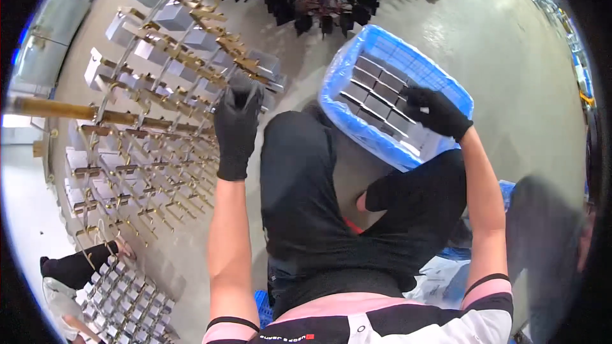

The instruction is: Sorting metal components from bins and organizing them with packaging materials and documentation.

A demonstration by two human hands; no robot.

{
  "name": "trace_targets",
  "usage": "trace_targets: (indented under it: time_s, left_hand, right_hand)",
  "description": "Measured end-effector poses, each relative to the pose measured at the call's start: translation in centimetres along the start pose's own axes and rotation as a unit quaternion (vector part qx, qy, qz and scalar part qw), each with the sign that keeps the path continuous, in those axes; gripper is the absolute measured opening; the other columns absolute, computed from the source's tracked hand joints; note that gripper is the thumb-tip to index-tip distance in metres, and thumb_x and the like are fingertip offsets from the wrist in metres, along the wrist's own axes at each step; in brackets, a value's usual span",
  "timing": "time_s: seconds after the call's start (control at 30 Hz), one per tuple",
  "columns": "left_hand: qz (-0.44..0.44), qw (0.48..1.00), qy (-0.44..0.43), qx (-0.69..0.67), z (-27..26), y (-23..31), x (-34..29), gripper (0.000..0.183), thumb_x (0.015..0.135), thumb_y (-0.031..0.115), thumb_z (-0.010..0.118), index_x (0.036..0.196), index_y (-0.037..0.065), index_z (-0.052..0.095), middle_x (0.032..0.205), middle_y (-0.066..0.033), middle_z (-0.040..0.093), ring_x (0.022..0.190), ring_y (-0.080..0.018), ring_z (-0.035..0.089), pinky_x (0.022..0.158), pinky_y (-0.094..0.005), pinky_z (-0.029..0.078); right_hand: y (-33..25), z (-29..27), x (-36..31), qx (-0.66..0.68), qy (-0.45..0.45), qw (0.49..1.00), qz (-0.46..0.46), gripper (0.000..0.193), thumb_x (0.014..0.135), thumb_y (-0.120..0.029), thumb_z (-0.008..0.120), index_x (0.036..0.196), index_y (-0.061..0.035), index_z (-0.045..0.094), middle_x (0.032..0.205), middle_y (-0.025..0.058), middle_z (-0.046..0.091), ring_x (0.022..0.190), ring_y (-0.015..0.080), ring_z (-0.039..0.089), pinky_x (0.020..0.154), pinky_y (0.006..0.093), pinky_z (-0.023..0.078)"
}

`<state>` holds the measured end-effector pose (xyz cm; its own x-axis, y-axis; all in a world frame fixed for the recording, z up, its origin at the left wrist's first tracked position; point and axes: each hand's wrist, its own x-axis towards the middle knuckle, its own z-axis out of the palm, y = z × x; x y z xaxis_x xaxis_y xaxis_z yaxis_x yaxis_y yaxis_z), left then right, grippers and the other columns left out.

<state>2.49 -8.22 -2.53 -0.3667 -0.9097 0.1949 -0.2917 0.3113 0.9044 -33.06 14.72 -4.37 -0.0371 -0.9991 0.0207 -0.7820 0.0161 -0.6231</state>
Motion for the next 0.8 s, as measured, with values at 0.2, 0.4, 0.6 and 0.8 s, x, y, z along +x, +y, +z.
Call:
trace_targets:
  time_s: [0.2, 0.4, 0.6, 0.8]
  left_hand:
    - [-0.225, 0.963, -0.017, -0.15, -1.1, -11.5, -5.8, 0.029, 0.088, 0.028, 0.073, 0.077, 0.006, 0.058, 0.067, 0.002, 0.055, 0.057, -0.0095, 0.049, 0.053, -0.0255, 0.04]
    - [-0.255, 0.962, 0.006, -0.095, 3.4, -20.7, 1.2, 0.03, 0.087, 0.032, 0.073, 0.077, 0.008, 0.059, 0.065, -0.0029, 0.055, 0.058, -0.0124, 0.051, 0.054, -0.0301, 0.043]
    - [-0.093, 0.959, -0.006, 0.269, 0.2, -29.1, 5.6, 0.039, 0.09, 0.042, 0.064, 0.094, 0.003, 0.068, 0.079, -0.012, 0.066, 0.074, -0.0262, 0.063, 0.072, -0.0423, 0.049]
    - [-0.13, 0.925, -0.063, 0.351, 5.2, -20.8, 5.2, 0.052, 0.088, 0.054, 0.058, 0.111, 0.008, 0.068, 0.098, -0.0221, 0.069, 0.097, -0.0391, 0.064, 0.087, -0.046, 0.046]
  right_hand:
    - [-0.8, 2.9, -0.3, 0.052, -0.141, 0.979, 0.135, 0.039, 0.089, -0.022, 0.068, 0.122, -0.0038, 0.058, 0.085, 0.0163, 0.065, 0.075, 0.025, 0.063, 0.071, 0.0374, 0.051]
    - [1.7, 3.6, -1.1, -0.031, -0.152, 0.976, 0.155, 0.041, 0.087, -0.027, 0.068, 0.12, -0.004, 0.058, 0.087, 0.0217, 0.066, 0.08, 0.0355, 0.066, 0.073, 0.0425, 0.052]
    - [2.7, 4.7, 0.6, -0.048, -0.043, 0.998, 0.028, 0.04, 0.085, -0.022, 0.069, 0.119, -0.0032, 0.06, 0.083, 0.0205, 0.066, 0.076, 0.0374, 0.065, 0.068, 0.0438, 0.051]
    - [3.0, 3.6, -0.8, -0.062, -0.063, 0.991, 0.099, 0.04, 0.085, -0.023, 0.068, 0.118, -0.0027, 0.06, 0.083, 0.0217, 0.066, 0.078, 0.0392, 0.065, 0.07, 0.0458, 0.051]
